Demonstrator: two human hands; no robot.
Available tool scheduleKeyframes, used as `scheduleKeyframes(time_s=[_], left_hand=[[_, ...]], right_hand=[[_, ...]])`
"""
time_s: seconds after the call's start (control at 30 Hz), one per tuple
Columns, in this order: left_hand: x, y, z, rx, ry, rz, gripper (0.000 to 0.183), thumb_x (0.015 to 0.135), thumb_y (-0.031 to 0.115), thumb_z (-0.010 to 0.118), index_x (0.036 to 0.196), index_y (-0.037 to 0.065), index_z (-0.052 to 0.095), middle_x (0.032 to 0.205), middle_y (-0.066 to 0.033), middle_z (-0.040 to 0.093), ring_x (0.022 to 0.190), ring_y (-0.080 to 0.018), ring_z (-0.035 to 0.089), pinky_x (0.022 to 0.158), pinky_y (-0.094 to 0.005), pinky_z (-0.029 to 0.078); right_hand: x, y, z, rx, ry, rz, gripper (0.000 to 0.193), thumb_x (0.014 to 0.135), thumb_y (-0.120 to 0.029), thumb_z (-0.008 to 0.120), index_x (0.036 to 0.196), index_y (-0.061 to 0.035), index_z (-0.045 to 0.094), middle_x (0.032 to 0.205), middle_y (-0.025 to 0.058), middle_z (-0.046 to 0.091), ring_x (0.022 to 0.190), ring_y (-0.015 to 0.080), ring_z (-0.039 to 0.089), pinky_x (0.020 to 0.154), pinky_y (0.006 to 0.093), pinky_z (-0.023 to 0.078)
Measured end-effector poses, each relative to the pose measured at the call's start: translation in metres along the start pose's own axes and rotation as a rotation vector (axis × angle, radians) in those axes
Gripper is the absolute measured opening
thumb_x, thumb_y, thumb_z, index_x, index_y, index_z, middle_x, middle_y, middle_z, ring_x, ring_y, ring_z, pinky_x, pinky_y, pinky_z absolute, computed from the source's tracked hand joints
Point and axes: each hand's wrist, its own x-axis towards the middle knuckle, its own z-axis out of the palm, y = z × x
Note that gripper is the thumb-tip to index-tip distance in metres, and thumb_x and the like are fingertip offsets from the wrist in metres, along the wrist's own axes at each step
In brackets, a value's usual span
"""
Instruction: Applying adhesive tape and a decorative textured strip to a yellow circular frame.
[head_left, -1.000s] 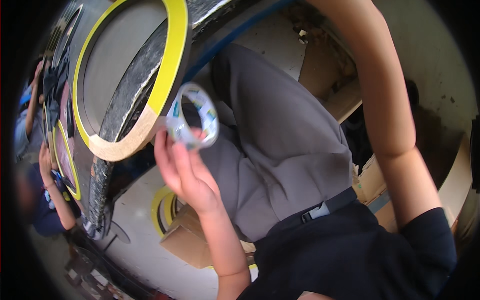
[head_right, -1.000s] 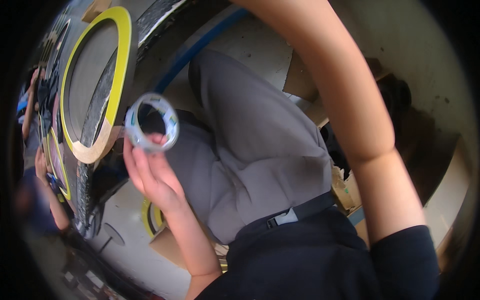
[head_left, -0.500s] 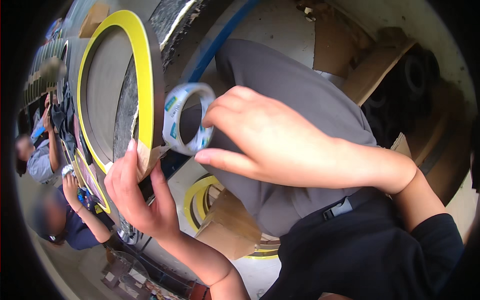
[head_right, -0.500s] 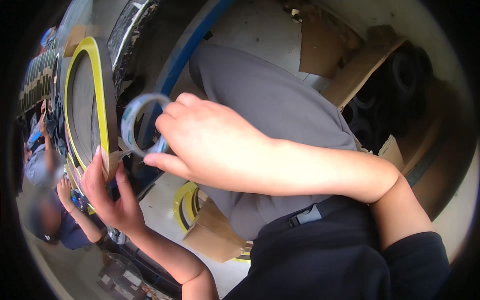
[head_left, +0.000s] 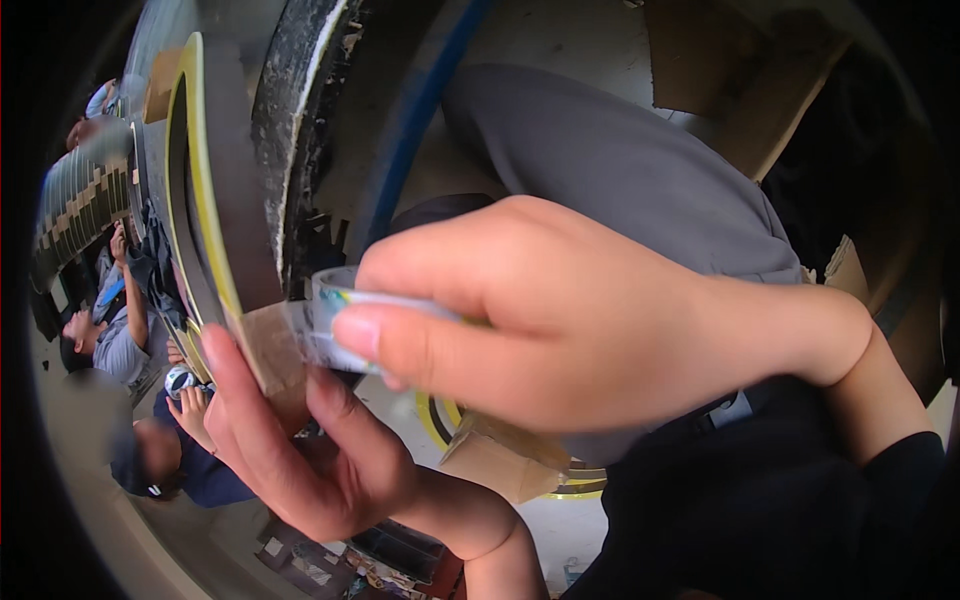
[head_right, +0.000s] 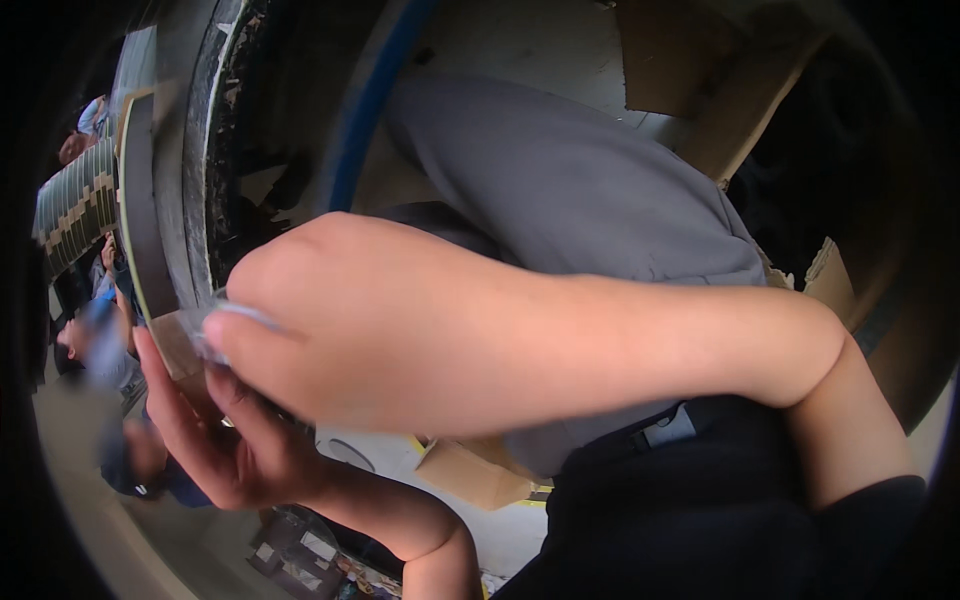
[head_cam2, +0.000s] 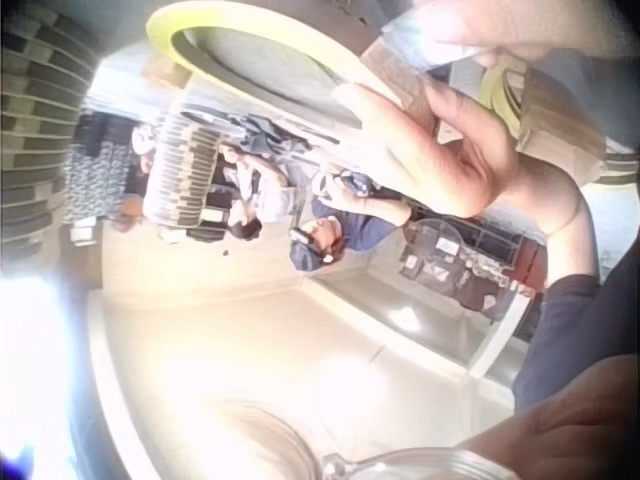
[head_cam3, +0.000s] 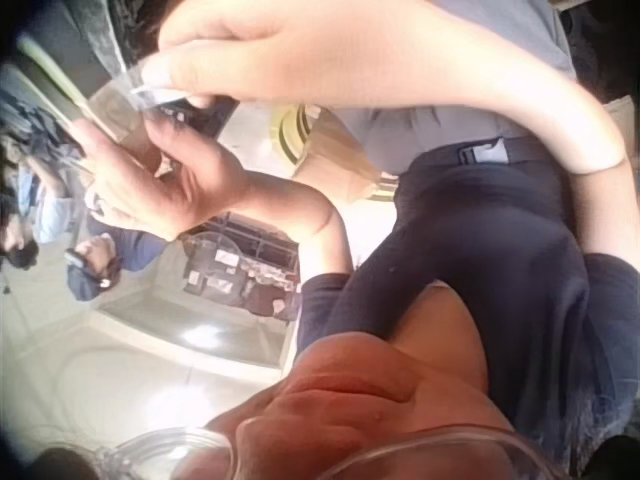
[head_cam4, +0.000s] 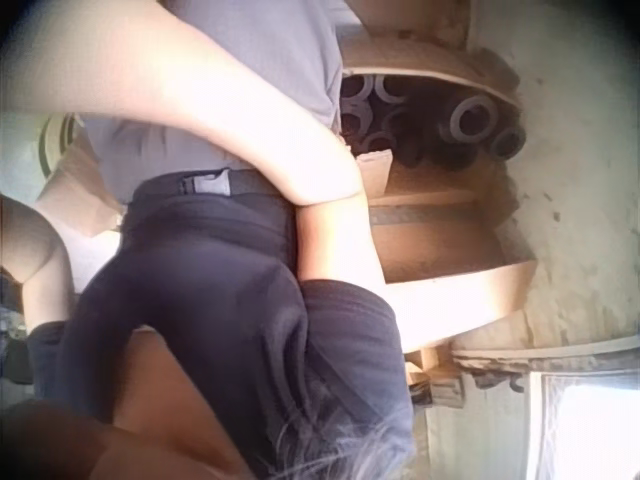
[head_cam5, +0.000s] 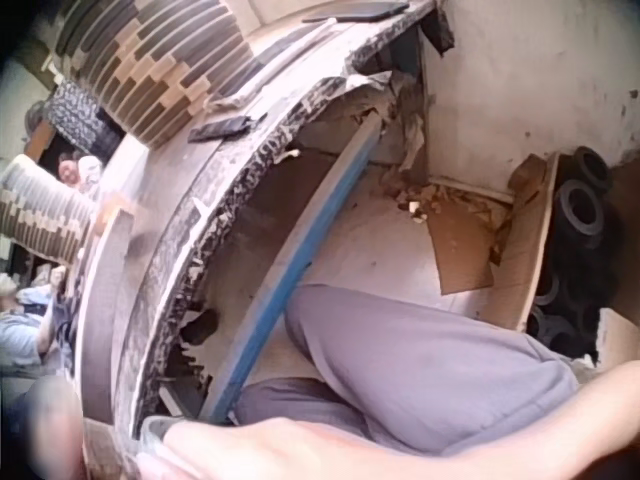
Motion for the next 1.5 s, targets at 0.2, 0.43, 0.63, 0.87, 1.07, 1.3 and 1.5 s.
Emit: scheduleKeyframes(time_s=[0.2, 0.43, 0.63, 0.87, 1.07, 1.3, 1.5], left_hand=[[0.016, -0.013, 0.03, 0.284, 0.394, 0.164, 0.042, 0.095, 0.023, 0.05, 0.121, -0.006, 0.066, 0.108, -0.0194, 0.069, 0.09, -0.0222, 0.065, 0.079, -0.0293, 0.05], [0.011, 0.0, 0.027, 0.205, 0.53, 0.107, 0.041, 0.097, 0.026, 0.05, 0.119, -0.004, 0.066, 0.104, -0.0159, 0.068, 0.095, -0.0235, 0.064, 0.084, -0.0316, 0.049], [0.011, 0.004, 0.022, 0.111, 0.472, -0.024, 0.046, 0.098, 0.029, 0.049, 0.124, -0.006, 0.062, 0.104, -0.0162, 0.065, 0.096, -0.0235, 0.063, 0.086, -0.0324, 0.048], [0.021, -0.006, 0.0, 0.135, 0.311, 0.151, 0.046, 0.097, 0.017, 0.062, 0.13, -0.013, 0.056, 0.123, -0.0218, 0.067, 0.1, -0.0235, 0.068, 0.077, -0.0258, 0.054], [0.022, 0.001, -0.018, 0.331, 0.089, 0.196, 0.048, 0.094, 0.017, 0.067, 0.135, -0.004, 0.054, 0.132, -0.0221, 0.059, 0.115, -0.0326, 0.065, 0.1, -0.0447, 0.055], [0.018, 0.014, -0.013, 0.161, 0.122, -0.01, 0.047, 0.094, 0.017, 0.067, 0.135, -0.005, 0.054, 0.125, -0.0253, 0.063, 0.107, -0.0335, 0.068, 0.093, -0.0442, 0.058], [0.016, 0.033, -0.014, -0.131, 0.016, -0.142, 0.04, 0.097, 0.018, 0.063, 0.127, -0.009, 0.059, 0.118, -0.0243, 0.066, 0.104, -0.0304, 0.068, 0.091, -0.0386, 0.056]], right_hand=[[0.0, -0.04, -0.013, -0.121, -0.102, 0.158, 0.029, 0.095, -0.02, 0.059, 0.077, 0.002, 0.061, 0.065, 0.0129, 0.059, 0.058, 0.0249, 0.057, 0.053, 0.0344, 0.044], [-0.018, -0.027, -0.037, -0.15, -0.093, 0.087, 0.029, 0.093, -0.019, 0.059, 0.073, 0.0019, 0.06, 0.064, 0.0128, 0.058, 0.057, 0.0264, 0.057, 0.052, 0.0355, 0.045], [-0.009, -0.024, -0.029, -0.171, -0.114, 0.036, 0.029, 0.092, -0.018, 0.058, 0.071, 0.0017, 0.059, 0.062, 0.0127, 0.058, 0.057, 0.0277, 0.058, 0.052, 0.0365, 0.046], [0.006, -0.024, -0.017, -0.203, -0.125, 0.001, 0.03, 0.09, -0.018, 0.057, 0.067, 0.0016, 0.059, 0.061, 0.0126, 0.057, 0.056, 0.0291, 0.058, 0.051, 0.0376, 0.047], [0.01, -0.023, -0.017, -0.239, -0.136, -0.027, 0.03, 0.088, -0.017, 0.057, 0.065, 0.0015, 0.058, 0.06, 0.0125, 0.057, 0.056, 0.0304, 0.058, 0.051, 0.0386, 0.047], [0.026, -0.019, -0.003, -0.27, -0.155, -0.062, 0.031, 0.087, -0.016, 0.056, 0.061, 0.0013, 0.057, 0.058, 0.0124, 0.057, 0.055, 0.0318, 0.058, 0.05, 0.0398, 0.048], [0.016, -0.021, -0.001, 0.033, -0.174, 0.219, 0.035, 0.088, -0.018, 0.052, 0.06, 0.0032, 0.057, 0.062, 0.0172, 0.06, 0.058, 0.0351, 0.061, 0.054, 0.0421, 0.049]])
